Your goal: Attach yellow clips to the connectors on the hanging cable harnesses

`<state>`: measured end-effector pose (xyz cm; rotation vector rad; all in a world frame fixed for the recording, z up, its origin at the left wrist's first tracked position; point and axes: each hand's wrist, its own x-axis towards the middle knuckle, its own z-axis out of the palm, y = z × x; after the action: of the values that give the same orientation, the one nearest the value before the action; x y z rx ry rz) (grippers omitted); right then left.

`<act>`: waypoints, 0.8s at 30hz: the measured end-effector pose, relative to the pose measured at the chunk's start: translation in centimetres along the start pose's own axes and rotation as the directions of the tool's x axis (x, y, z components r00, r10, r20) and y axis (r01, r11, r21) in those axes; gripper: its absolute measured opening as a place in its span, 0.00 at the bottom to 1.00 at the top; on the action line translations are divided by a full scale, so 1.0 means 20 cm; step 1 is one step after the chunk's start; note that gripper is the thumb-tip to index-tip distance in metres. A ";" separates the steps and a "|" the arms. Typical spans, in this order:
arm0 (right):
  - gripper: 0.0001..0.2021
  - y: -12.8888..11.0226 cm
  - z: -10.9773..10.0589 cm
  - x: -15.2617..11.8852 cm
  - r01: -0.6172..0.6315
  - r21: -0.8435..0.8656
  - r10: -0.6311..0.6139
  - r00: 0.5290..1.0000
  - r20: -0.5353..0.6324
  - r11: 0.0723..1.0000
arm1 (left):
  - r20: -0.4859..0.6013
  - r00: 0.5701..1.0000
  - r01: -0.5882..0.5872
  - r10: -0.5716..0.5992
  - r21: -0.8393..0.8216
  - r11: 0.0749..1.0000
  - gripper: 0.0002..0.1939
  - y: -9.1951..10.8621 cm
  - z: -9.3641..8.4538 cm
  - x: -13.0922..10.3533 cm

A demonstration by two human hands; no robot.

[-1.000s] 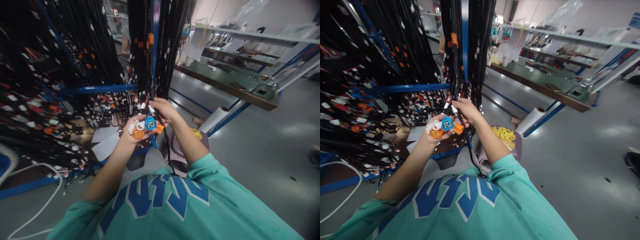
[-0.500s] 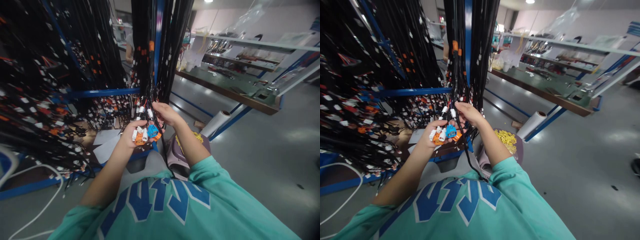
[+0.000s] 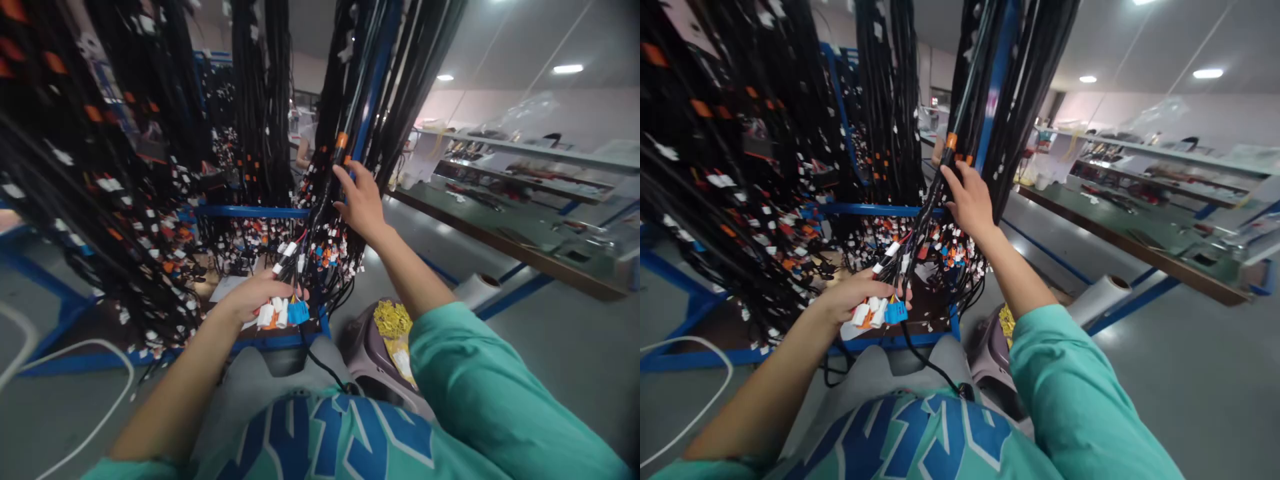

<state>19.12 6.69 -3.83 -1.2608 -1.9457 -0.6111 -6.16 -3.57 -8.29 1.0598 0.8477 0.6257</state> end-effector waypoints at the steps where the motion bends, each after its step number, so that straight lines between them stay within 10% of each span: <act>1: 0.27 0.00 0.00 0.06 0.034 -0.024 -0.034 0.999 -0.004 0.999 | -0.008 1.000 -0.023 0.023 0.023 0.999 0.06 0.01 -0.01 -0.03; 12: 0.19 -0.18 -0.09 0.46 0.401 0.017 -0.396 0.894 0.209 0.916 | -0.219 0.955 -0.108 0.198 0.367 0.924 0.08 0.18 -0.29 -0.20; 24: 0.21 -0.20 -0.09 0.68 0.289 0.345 -0.388 0.883 0.265 0.893 | -0.388 0.897 -0.078 0.212 0.333 0.940 0.19 0.28 -0.57 -0.15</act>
<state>12.50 11.42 7.98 -0.8729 -2.4630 -0.2658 -17.60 1.62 -4.90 1.3064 1.2819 0.8894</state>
